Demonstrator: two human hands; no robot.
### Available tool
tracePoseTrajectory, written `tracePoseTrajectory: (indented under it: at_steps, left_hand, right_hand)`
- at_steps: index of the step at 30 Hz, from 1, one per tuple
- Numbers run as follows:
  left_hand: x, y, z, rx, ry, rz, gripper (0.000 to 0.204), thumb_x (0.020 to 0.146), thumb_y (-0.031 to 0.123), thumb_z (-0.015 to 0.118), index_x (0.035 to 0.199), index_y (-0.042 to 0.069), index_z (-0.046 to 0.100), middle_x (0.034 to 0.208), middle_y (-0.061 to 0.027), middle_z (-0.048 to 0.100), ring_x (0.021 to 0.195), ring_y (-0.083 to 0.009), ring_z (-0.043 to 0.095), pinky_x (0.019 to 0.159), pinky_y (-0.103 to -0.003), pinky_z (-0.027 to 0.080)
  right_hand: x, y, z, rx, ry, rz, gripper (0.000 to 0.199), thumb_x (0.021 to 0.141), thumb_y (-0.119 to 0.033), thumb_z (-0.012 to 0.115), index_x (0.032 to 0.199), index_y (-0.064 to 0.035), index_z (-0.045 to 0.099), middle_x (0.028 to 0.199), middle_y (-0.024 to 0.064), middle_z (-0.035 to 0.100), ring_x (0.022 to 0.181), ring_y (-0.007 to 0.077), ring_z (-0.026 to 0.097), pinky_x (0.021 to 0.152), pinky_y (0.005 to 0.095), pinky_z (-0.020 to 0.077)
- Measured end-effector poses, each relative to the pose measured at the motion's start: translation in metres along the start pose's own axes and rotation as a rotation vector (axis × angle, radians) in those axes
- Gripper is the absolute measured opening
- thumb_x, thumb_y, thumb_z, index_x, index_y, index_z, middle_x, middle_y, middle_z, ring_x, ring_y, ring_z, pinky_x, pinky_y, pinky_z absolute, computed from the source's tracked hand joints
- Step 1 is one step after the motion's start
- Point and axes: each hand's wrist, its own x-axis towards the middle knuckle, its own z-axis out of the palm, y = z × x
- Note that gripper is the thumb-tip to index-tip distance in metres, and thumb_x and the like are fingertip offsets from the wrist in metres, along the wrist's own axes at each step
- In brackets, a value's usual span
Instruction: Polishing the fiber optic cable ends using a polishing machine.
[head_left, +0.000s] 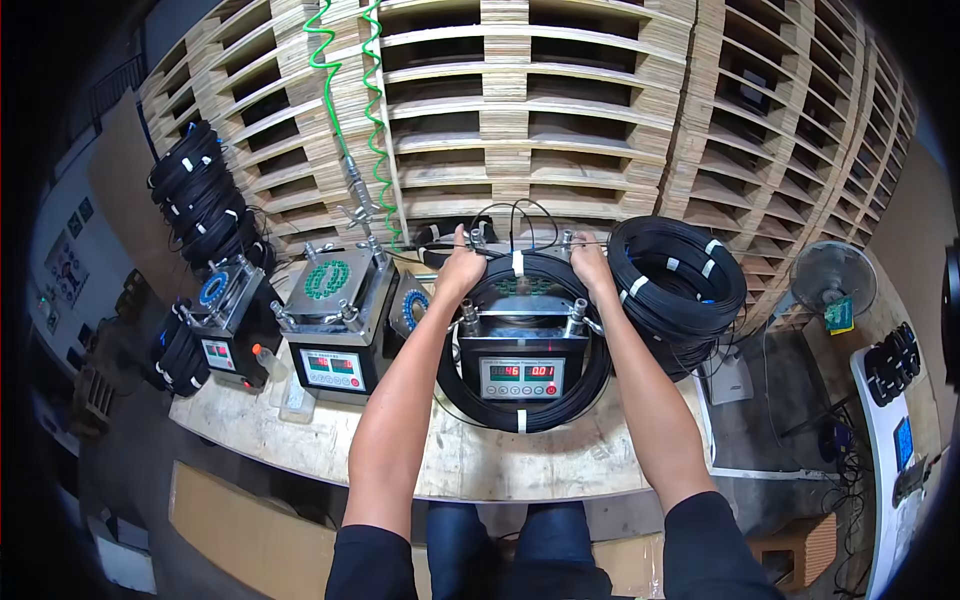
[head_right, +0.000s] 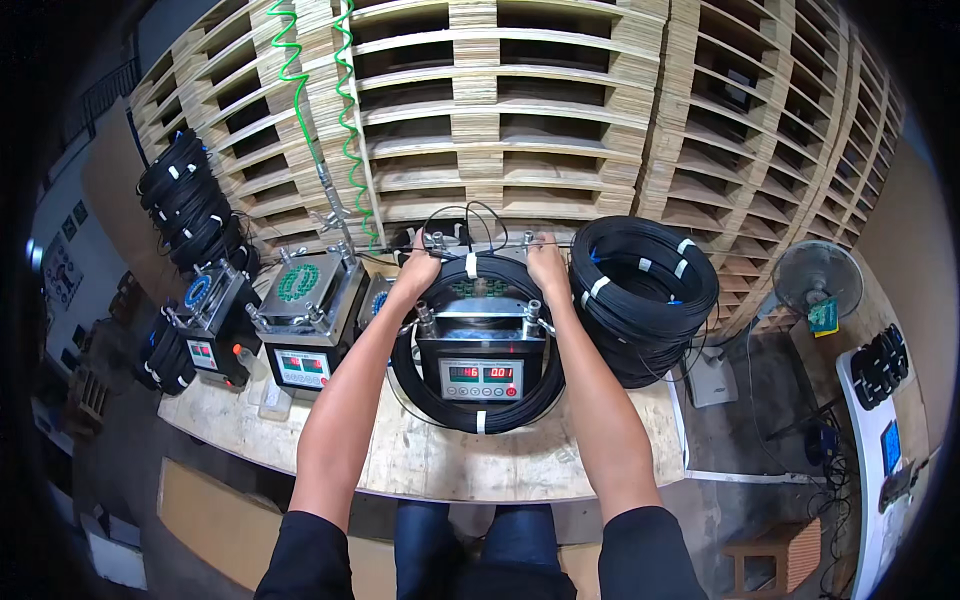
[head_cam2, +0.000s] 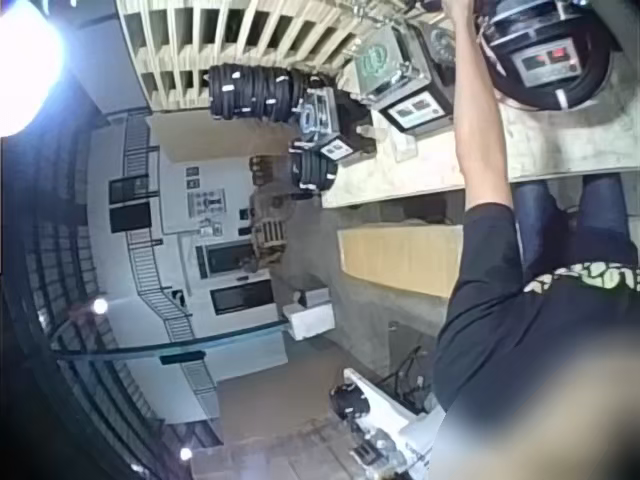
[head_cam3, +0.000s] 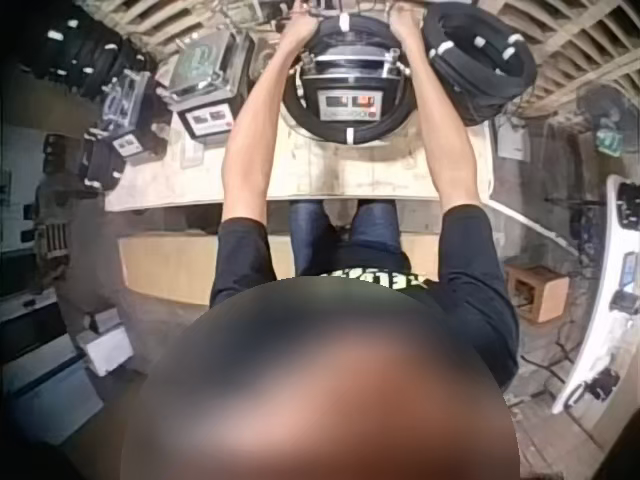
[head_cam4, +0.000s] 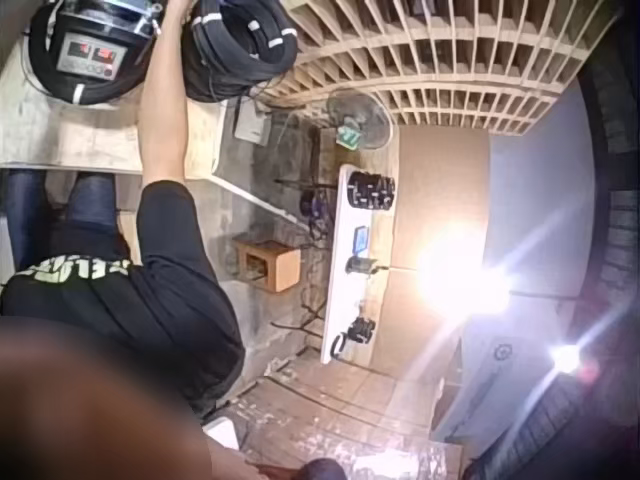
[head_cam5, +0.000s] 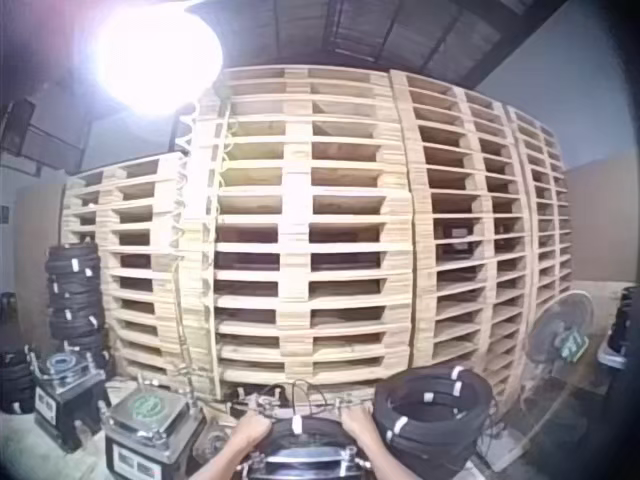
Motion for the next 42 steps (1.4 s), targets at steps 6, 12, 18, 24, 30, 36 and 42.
tracePoseTrajectory:
  at_steps: [6, 12, 18, 24, 30, 36, 42]
  left_hand:
    - [0.018, 0.0, -0.002, -0.293, -0.099, 0.165, 0.09, 0.082, 0.012, 0.046, 0.159, 0.011, -0.001, 0.116, -0.0254, 0.064, 0.103, -0.0363, 0.063, 0.092, -0.034, 0.045]
    - [0.013, -0.003, 0.0, -0.368, -0.199, 0.161, 0.082, 0.09, 0.02, 0.049, 0.159, 0.011, 0.005, 0.121, -0.0207, 0.063, 0.108, -0.032, 0.06, 0.099, -0.035, 0.043]
    - [0.028, -0.007, 0.013, -0.019, -0.038, 0.145, 0.074, 0.092, 0.046, 0.043, 0.157, 0.019, 0.018, 0.137, -0.028, 0.053, 0.126, -0.0448, 0.052, 0.106, -0.046, 0.04]
    - [0.022, 0.0, 0.012, 0.001, 0.041, 0.084, 0.075, 0.087, 0.024, 0.051, 0.155, 0.02, 0.02, 0.13, -0.0255, 0.06, 0.12, -0.0421, 0.058, 0.102, -0.047, 0.044]
    - [0.005, 0.006, 0.004, -0.215, -0.019, 0.262, 0.062, 0.088, 0.012, 0.051, 0.148, 0.017, 0.036, 0.12, -0.0242, 0.064, 0.108, -0.0394, 0.063, 0.093, -0.042, 0.048]
    - [-0.009, 0.013, -0.007, -0.218, -0.106, 0.164, 0.061, 0.095, 0.018, 0.042, 0.153, 0.004, 0.028, 0.149, -0.0211, 0.044, 0.136, -0.0293, 0.043, 0.113, -0.033, 0.03]
    - [0.038, -0.03, 0.016, -0.146, 0.097, 0.393, 0.062, 0.088, 0.024, 0.049, 0.148, 0.013, 0.036, 0.112, -0.0266, 0.066, 0.107, -0.0404, 0.063, 0.092, -0.042, 0.048]
  right_hand:
    - [0.004, -0.007, -0.004, 0.029, 0.059, -0.031, 0.041, 0.101, -0.038, 0.052, 0.124, -0.0051, 0.058, 0.087, 0.0136, 0.067, 0.08, 0.0245, 0.065, 0.075, 0.0364, 0.0492]
    - [-0.024, -0.04, -0.016, -0.131, 0.078, 0.07, 0.057, 0.1, -0.052, 0.042, 0.134, -0.007, 0.051, 0.125, 0.0289, 0.06, 0.121, 0.0456, 0.055, 0.102, 0.0459, 0.0429]
    - [-0.018, -0.033, -0.018, -0.179, 0.055, 0.04, 0.053, 0.1, -0.043, 0.043, 0.141, -0.0095, 0.044, 0.127, 0.0277, 0.06, 0.118, 0.0452, 0.057, 0.099, 0.0495, 0.0451]
    - [-0.018, -0.038, -0.025, -0.114, -0.044, 0.07, 0.038, 0.099, -0.036, 0.045, 0.124, -0.0109, 0.061, 0.117, 0.0229, 0.066, 0.116, 0.0389, 0.06, 0.097, 0.0462, 0.047]
    - [-0.013, -0.025, -0.013, -0.243, 0.02, 0.06, 0.047, 0.1, -0.045, 0.039, 0.124, -0.0117, 0.06, 0.124, 0.0218, 0.063, 0.117, 0.0415, 0.058, 0.098, 0.0489, 0.0464]
    - [-0.02, -0.032, -0.011, -0.303, -0.007, 0.079, 0.048, 0.102, -0.045, 0.033, 0.13, -0.0127, 0.054, 0.126, 0.0235, 0.061, 0.119, 0.0449, 0.055, 0.1, 0.051, 0.0449]
    - [-0.004, -0.021, -0.006, -0.227, -0.031, -0.067, 0.049, 0.104, -0.042, 0.034, 0.134, -0.0069, 0.052, 0.128, 0.028, 0.058, 0.122, 0.0453, 0.053, 0.103, 0.0453, 0.042]
